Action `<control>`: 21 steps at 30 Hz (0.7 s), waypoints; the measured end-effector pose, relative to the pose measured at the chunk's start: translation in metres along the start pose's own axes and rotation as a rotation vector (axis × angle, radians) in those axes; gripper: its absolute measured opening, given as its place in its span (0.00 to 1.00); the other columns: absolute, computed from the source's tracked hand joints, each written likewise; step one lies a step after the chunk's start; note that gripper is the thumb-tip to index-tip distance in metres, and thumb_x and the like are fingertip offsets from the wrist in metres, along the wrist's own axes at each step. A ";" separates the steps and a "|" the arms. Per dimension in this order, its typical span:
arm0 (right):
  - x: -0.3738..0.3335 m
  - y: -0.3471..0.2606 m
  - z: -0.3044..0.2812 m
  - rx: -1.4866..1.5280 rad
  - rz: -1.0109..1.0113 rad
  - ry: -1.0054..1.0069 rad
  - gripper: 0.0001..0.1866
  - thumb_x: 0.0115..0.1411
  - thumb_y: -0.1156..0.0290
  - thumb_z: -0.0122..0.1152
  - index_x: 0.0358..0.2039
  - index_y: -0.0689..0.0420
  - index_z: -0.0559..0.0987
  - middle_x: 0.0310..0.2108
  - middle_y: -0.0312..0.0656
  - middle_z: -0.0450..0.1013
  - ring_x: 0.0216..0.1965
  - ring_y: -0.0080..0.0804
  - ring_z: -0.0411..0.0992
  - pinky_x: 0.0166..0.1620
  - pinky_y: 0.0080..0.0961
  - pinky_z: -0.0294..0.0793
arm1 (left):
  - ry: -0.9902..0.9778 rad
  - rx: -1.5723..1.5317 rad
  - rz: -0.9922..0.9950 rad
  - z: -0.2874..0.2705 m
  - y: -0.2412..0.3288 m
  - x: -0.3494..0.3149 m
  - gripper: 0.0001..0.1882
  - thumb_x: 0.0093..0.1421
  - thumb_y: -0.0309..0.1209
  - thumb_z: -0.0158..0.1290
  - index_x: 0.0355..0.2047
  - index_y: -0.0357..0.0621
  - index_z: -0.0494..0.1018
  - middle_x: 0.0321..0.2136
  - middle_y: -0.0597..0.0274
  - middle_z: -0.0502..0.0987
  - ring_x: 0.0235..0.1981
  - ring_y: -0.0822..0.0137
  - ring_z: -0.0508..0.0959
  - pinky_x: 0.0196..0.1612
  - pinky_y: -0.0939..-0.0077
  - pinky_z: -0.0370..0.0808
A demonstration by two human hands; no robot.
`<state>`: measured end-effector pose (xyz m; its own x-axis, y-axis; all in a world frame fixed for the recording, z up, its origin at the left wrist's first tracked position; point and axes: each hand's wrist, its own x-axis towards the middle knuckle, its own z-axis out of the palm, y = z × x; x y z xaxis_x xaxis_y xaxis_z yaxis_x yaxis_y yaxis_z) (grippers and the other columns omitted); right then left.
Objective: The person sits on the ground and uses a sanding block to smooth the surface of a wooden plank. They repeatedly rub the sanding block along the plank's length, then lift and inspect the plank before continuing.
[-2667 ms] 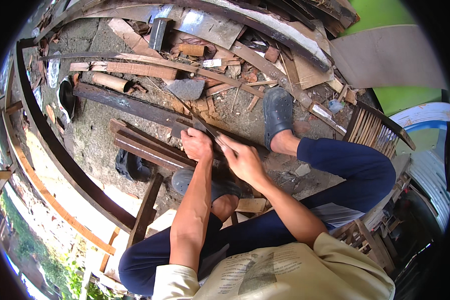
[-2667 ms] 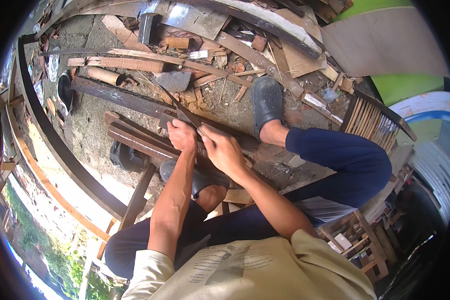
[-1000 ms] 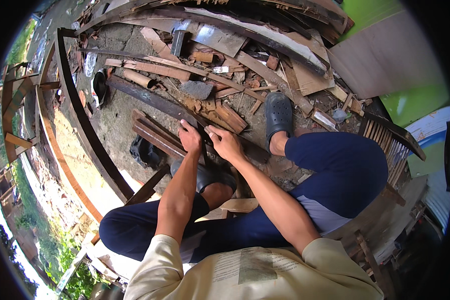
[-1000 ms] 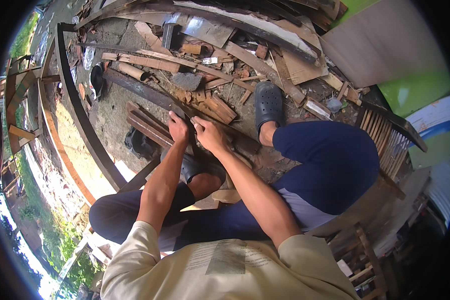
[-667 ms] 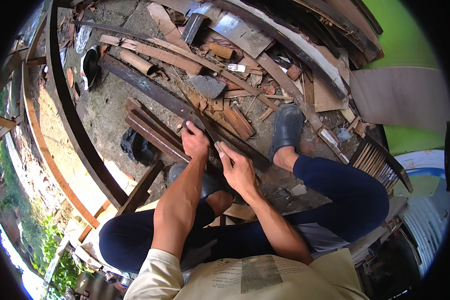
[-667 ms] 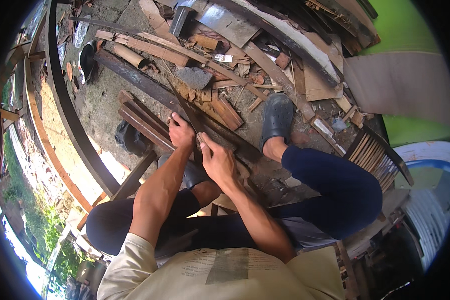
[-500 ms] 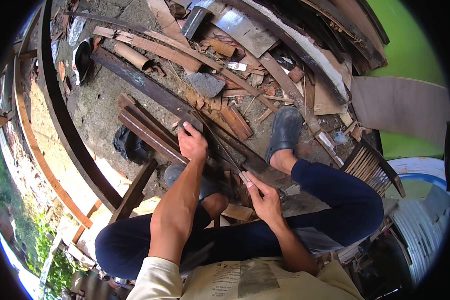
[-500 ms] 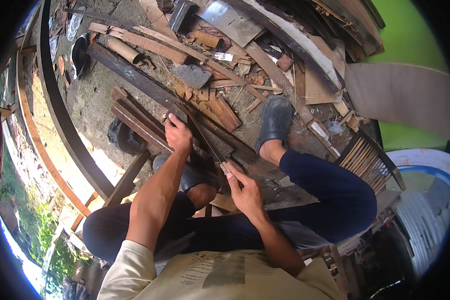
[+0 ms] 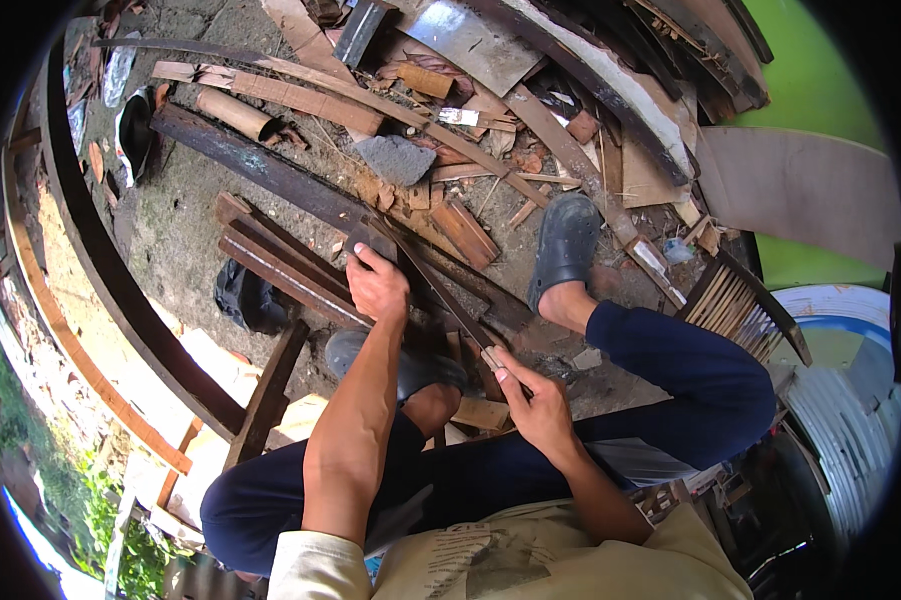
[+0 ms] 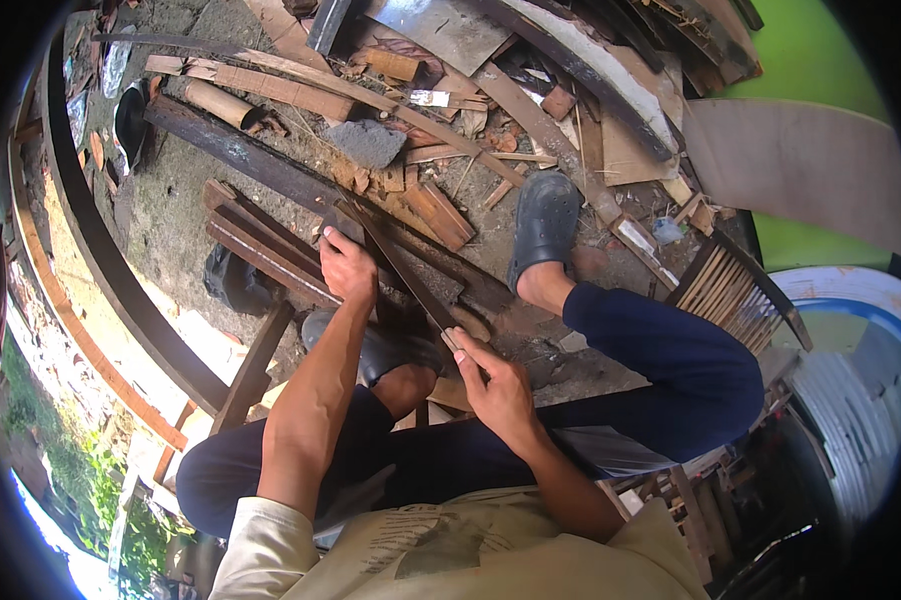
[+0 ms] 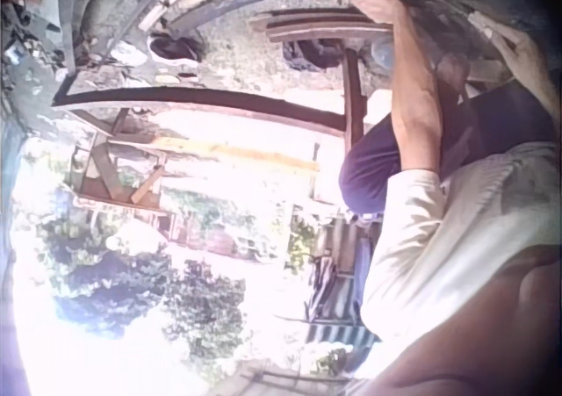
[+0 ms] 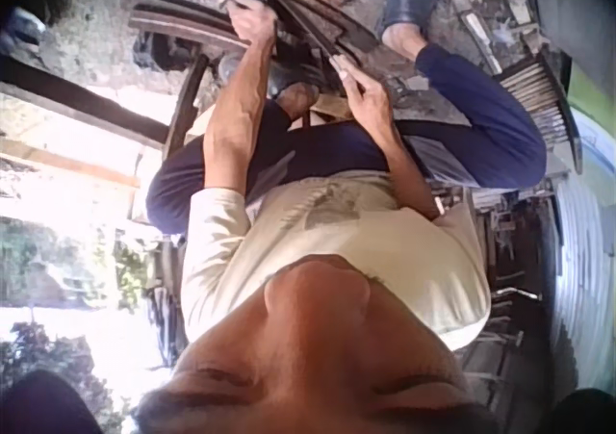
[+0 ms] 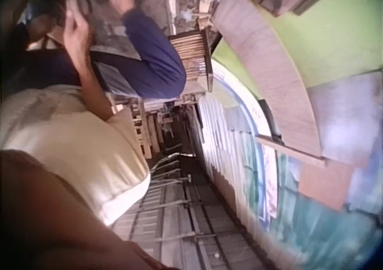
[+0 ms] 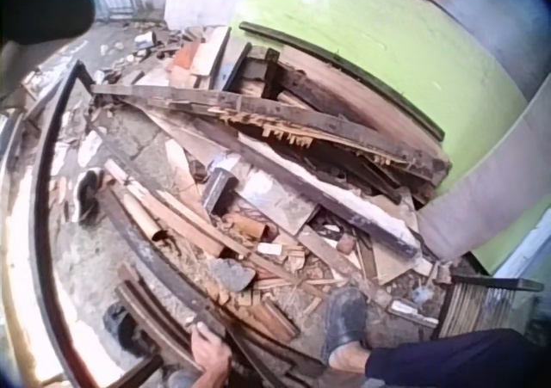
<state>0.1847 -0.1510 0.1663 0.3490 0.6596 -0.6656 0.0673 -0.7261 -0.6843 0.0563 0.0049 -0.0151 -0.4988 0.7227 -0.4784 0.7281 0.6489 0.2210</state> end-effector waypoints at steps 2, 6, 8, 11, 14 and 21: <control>0.019 0.003 0.006 -0.062 -0.007 -0.010 0.18 0.70 0.64 0.57 0.57 0.54 0.81 0.48 0.53 0.80 0.50 0.49 0.79 0.51 0.38 0.80 | 0.006 -0.002 0.024 0.003 0.000 0.003 0.40 0.73 0.57 0.32 0.60 0.31 0.72 0.58 0.39 0.75 0.59 0.39 0.73 0.63 0.52 0.67; 0.131 -0.005 0.077 0.011 -0.053 0.025 0.19 0.70 0.58 0.55 0.56 0.52 0.81 0.47 0.53 0.79 0.48 0.56 0.77 0.50 0.41 0.79 | -0.054 -0.005 0.000 -0.003 0.009 0.000 0.40 0.72 0.58 0.32 0.60 0.33 0.72 0.57 0.38 0.76 0.58 0.38 0.74 0.62 0.50 0.68; 0.121 -0.003 0.076 0.009 -0.083 0.049 0.19 0.70 0.58 0.55 0.56 0.51 0.81 0.47 0.54 0.79 0.47 0.57 0.78 0.50 0.41 0.79 | -0.073 -0.006 -0.030 -0.007 0.014 0.000 0.39 0.72 0.58 0.32 0.60 0.34 0.72 0.56 0.38 0.76 0.58 0.37 0.74 0.62 0.50 0.68; 0.044 0.000 0.038 0.005 0.019 0.049 0.19 0.70 0.60 0.57 0.58 0.52 0.81 0.46 0.54 0.80 0.47 0.56 0.79 0.50 0.39 0.79 | -0.037 0.001 -0.012 -0.004 0.006 0.002 0.39 0.72 0.58 0.32 0.60 0.36 0.73 0.55 0.38 0.77 0.56 0.37 0.75 0.60 0.49 0.69; -0.023 0.008 -0.011 0.043 0.132 -0.039 0.20 0.72 0.64 0.57 0.59 0.60 0.78 0.52 0.52 0.80 0.56 0.36 0.79 0.57 0.28 0.75 | -0.002 -0.024 -0.022 -0.009 0.010 -0.003 0.37 0.72 0.57 0.33 0.56 0.36 0.75 0.53 0.38 0.77 0.54 0.36 0.76 0.57 0.46 0.70; 0.122 0.000 0.078 -0.061 -0.015 0.022 0.18 0.71 0.62 0.55 0.57 0.54 0.80 0.48 0.57 0.78 0.47 0.56 0.78 0.47 0.39 0.81 | -0.002 -0.019 0.079 -0.001 0.007 0.003 0.35 0.72 0.57 0.33 0.50 0.37 0.76 0.51 0.36 0.78 0.51 0.34 0.76 0.54 0.44 0.70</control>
<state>0.1540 -0.0557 0.0616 0.3676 0.6668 -0.6483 0.1291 -0.7269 -0.6745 0.0600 0.0121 -0.0144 -0.4392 0.7713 -0.4607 0.7561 0.5943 0.2741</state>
